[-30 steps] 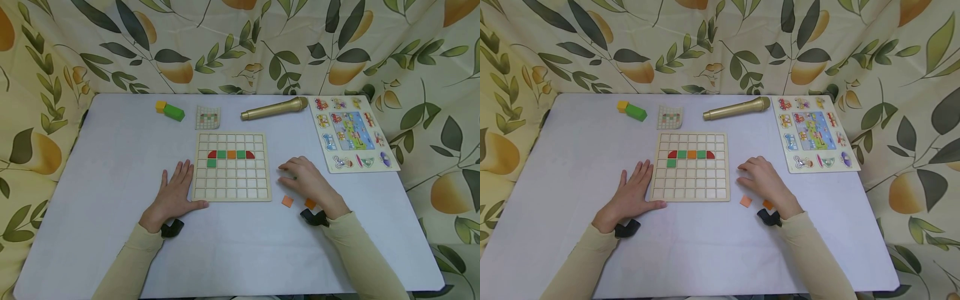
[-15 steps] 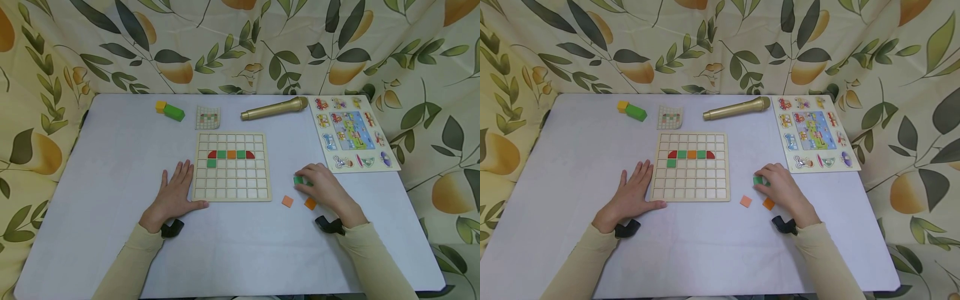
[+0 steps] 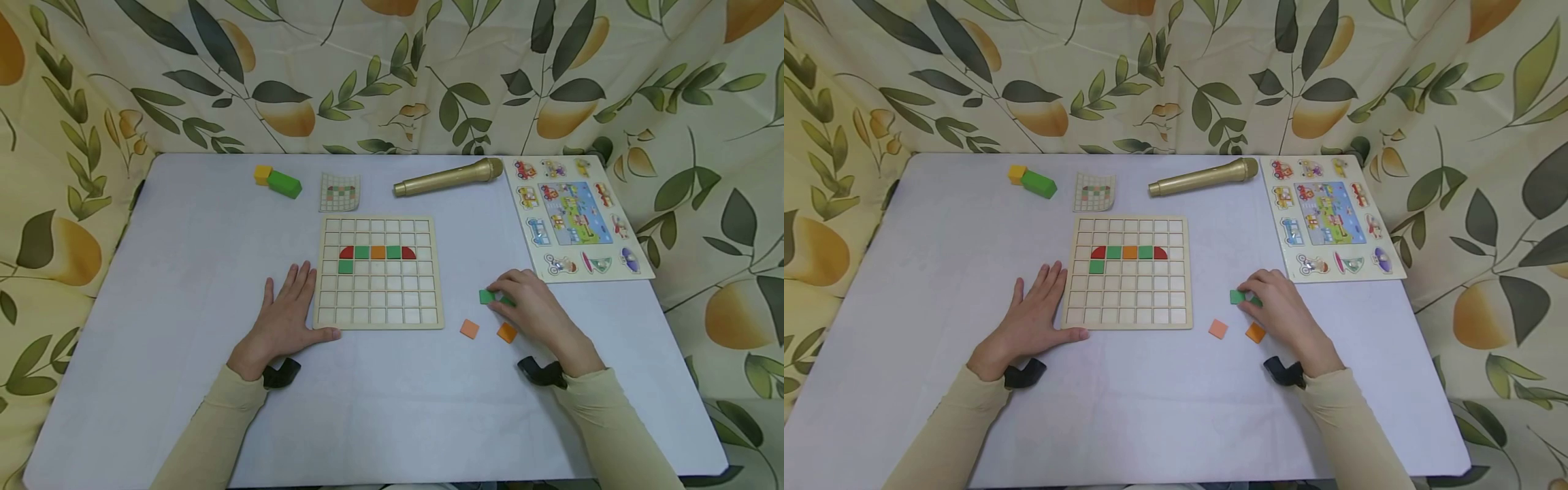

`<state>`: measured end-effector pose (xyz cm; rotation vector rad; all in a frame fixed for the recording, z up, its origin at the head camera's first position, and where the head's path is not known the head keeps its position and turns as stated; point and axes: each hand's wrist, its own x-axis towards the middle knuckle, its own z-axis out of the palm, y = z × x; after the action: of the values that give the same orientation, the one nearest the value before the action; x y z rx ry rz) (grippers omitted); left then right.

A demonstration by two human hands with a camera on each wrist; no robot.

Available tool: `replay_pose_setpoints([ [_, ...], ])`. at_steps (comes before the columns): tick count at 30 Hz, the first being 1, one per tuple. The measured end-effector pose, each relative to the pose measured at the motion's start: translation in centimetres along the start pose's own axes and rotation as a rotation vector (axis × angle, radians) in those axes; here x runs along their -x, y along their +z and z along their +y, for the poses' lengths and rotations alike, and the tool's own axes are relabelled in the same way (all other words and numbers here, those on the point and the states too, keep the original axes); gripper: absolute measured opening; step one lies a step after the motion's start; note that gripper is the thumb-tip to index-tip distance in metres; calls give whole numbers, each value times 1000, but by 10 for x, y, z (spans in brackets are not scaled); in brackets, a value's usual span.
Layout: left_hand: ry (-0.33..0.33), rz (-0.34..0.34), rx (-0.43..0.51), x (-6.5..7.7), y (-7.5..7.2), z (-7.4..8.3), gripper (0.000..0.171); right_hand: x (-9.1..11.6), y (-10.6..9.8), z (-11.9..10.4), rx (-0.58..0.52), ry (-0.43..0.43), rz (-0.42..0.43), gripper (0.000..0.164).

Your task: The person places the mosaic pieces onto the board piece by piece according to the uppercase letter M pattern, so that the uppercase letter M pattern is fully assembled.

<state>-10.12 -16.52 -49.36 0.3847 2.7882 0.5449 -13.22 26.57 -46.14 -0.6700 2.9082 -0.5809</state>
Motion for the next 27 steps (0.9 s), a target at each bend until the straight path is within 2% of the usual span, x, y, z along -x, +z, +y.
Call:
replay_pose_setpoints([
  [8, -7, -5, -2, 0, 0, 0, 126, -3, 2, -2, -2, -30, 37, 23],
  [16, -3, 3, 2, 0, 0, 0, 126, -14, 5, -9, -23, -24, 42, 24],
  [27, -8, -3, 9, 0, 0, 1, 125, -34, 8, -23, -53, -94, 52, 22],
])
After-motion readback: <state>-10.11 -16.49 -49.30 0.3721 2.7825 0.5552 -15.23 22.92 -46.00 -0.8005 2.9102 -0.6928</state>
